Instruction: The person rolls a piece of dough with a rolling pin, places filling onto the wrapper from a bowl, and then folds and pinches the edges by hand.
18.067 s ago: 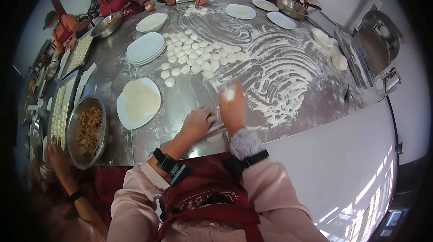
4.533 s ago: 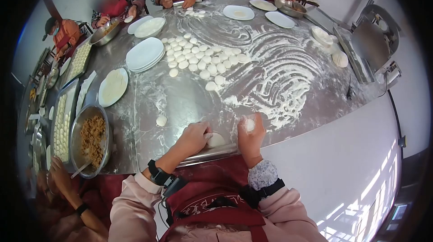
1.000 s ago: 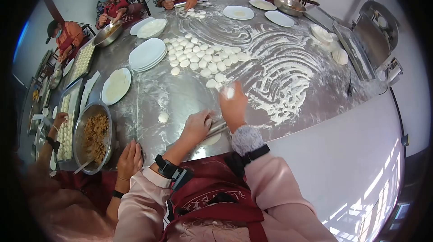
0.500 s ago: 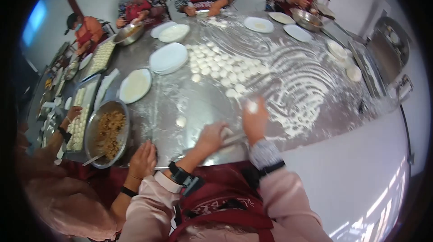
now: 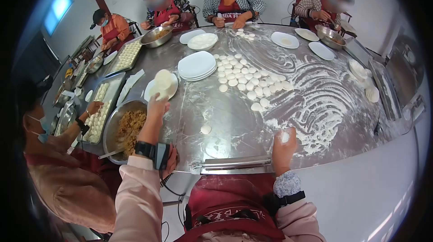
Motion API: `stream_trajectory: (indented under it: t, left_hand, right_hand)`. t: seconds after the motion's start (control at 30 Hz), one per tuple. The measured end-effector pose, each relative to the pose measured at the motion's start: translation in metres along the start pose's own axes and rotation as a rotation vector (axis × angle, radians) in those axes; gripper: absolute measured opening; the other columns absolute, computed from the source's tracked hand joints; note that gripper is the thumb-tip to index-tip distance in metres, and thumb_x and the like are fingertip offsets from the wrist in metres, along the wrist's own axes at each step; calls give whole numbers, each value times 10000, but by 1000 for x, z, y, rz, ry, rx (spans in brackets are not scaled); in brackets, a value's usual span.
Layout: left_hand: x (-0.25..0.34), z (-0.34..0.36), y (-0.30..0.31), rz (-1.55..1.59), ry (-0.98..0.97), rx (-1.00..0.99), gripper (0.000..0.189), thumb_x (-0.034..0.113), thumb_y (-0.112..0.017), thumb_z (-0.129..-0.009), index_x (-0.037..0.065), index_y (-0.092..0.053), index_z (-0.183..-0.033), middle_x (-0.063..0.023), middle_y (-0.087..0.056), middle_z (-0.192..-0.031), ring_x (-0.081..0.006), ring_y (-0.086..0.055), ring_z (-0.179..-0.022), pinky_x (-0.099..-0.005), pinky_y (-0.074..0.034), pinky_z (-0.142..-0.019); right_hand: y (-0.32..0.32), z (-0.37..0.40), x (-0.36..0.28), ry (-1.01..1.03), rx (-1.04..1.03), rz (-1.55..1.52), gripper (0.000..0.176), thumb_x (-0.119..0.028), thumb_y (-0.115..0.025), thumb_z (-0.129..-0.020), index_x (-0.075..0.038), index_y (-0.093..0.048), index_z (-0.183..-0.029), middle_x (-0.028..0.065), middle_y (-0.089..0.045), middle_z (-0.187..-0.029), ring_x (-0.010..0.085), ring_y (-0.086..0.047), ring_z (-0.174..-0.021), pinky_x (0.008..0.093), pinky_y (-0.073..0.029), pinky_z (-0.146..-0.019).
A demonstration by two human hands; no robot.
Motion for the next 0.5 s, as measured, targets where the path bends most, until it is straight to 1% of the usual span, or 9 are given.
stream_trajectory:
  t: [0.07,0.13,0.17,0.23,0.27,0.33,0.37,0.47,0.5]
  left_hand:
    - [-29,2,-24,-480,-169,-262,368,125,-612,-828,0,-536,-1166,-71,-601,-937,-126,-585,-769,-254,-483,-651]
    - [-56,50,-69,-519,-149,-608,360,110,-617,-757,52,-596,-1111,-167,-619,-951,-246,-615,-792,-355,-484,-703]
    - [-59,70,-79,-516,-141,-617,360,110,-617,-757,52,-596,-1111,-167,-619,-951,-246,-615,-792,-355,-484,-703]
    - [-41,126,-114,-870,-532,-776,289,123,-618,-741,65,-621,-1024,-178,-598,-917,-328,-601,-813,-390,-479,-734]
    - [-37,137,-120,-865,-532,-794,289,123,-618,-741,65,-621,-1024,-178,-598,-917,-328,-601,-813,-390,-479,-734]
    - [-23,153,-125,-922,-583,-692,190,131,-616,-724,27,-610,-884,-178,-582,-893,-372,-580,-814,-412,-473,-743]
    - [-21,163,-131,-917,-580,-714,190,131,-616,-724,27,-610,-884,-178,-582,-893,-372,-580,-814,-412,-473,-743]
    - [-9,192,-155,-984,-640,-758,136,134,-606,-732,16,-578,-793,-163,-597,-855,-358,-583,-782,-410,-470,-716]
    - [-17,206,-169,-898,-503,-920,127,106,-617,-734,13,-571,-807,-158,-607,-820,-324,-594,-746,-386,-473,-688]
  right_hand:
    - [-2,-1,5,14,6,-8,148,-104,-580,-818,5,-484,-846,164,-501,-665,307,-466,-596,391,-397,-595]
    - [0,0,5,25,6,-8,146,-104,-581,-815,5,-490,-850,172,-509,-666,316,-473,-601,393,-397,-597]
    - [0,-1,-3,25,-3,-25,145,-101,-582,-814,5,-491,-853,172,-512,-669,316,-478,-605,391,-400,-600]
    - [0,-1,-10,20,-6,-29,145,-98,-583,-812,5,-492,-856,172,-515,-671,317,-482,-608,390,-402,-602]
    - [1,-1,-15,53,5,-28,148,-99,-586,-811,5,-493,-859,173,-521,-680,316,-485,-611,388,-405,-604]
    - [5,0,-19,96,31,-4,156,-102,-596,-807,1,-498,-873,178,-538,-701,327,-507,-623,387,-417,-611]
    - [6,1,-16,84,39,12,156,-102,-596,-807,1,-498,-873,178,-538,-701,327,-507,-623,387,-417,-611]
    - [7,0,-19,122,57,13,159,-104,-601,-802,-3,-499,-868,172,-541,-688,339,-532,-626,392,-425,-601]
    - [9,0,-19,117,65,25,159,-104,-601,-802,-3,-499,-868,172,-541,-688,339,-532,-626,392,-425,-601]
Point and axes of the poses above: each hand's wrist, its own z-axis away from the middle knuckle, its own y-axis out of the back of the hand, x = y × z, the point moved 10 cm from there along -z, towards the middle knuckle
